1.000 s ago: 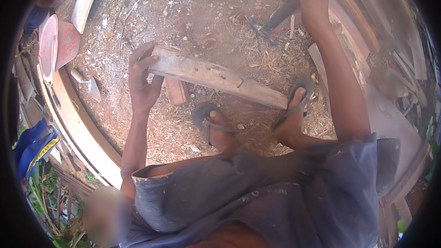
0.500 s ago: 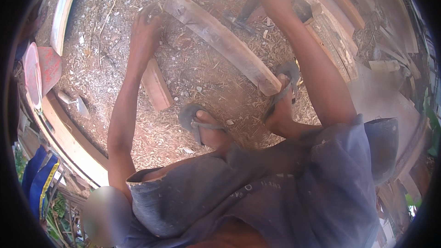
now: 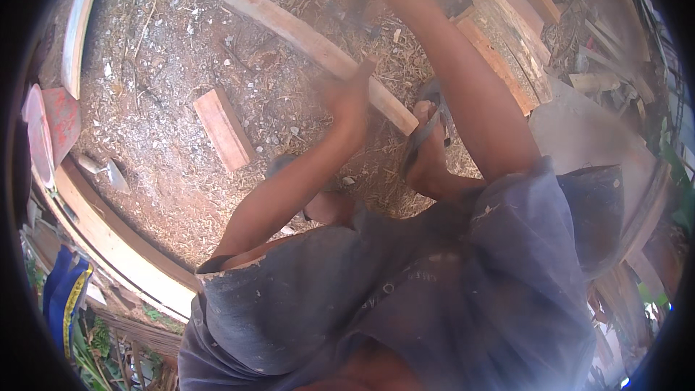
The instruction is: The person uses a hammer and chisel to shape a small wooden plank, repeatedly striking the chisel to remove material. The person occasionally repositions the plank and continues chiseling along its length.
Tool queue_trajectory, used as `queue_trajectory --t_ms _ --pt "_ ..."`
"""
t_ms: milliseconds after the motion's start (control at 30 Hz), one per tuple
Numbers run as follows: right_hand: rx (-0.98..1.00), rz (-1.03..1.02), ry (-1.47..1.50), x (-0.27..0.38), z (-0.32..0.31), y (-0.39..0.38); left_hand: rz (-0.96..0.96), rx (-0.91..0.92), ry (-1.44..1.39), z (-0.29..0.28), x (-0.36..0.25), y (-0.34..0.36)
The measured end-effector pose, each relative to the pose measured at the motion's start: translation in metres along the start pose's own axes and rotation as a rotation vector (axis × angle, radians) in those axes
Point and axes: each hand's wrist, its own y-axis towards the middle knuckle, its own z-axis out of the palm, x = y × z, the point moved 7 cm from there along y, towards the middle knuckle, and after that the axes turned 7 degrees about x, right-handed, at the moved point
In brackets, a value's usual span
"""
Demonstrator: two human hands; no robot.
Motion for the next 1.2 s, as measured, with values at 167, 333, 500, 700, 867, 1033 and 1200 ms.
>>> queue_trajectory --t_ms 167,333,500,700,867,1033,1200 --pt "-0.016 -0.009 0.230 -0.016 -0.004 0.001 0.115 -0.155 0.177 -0.010 -0.007 -0.008" --pt "-0.034 0.040 0.208 -0.013 -0.009 0.001 0.126 0.407 -0.110 -0.042 -0.038 -0.040" --pt "0.142 0.015 0.134 -0.009 -0.005 0.012 0.348 0.491 0.039 -0.079 -0.088 -0.015" --pt "0.115 0.073 0.259 -0.013 -0.001 0.014 0.282 0.426 0.467 -0.121 -0.107 0.063" --pt "0.139 0.049 0.349 -0.011 -0.012 0.011 0.370 0.447 0.520 -0.117 -0.097 0.073" --pt "0.392 -0.046 0.100 0.044 0.000 0.007 0.472 0.449 0.771 -0.134 -0.109 0.061" --pt "0.823 -0.037 0.042 0.097 0.014 0.008 0.730 0.269 1.089 -0.128 -0.121 0.033"
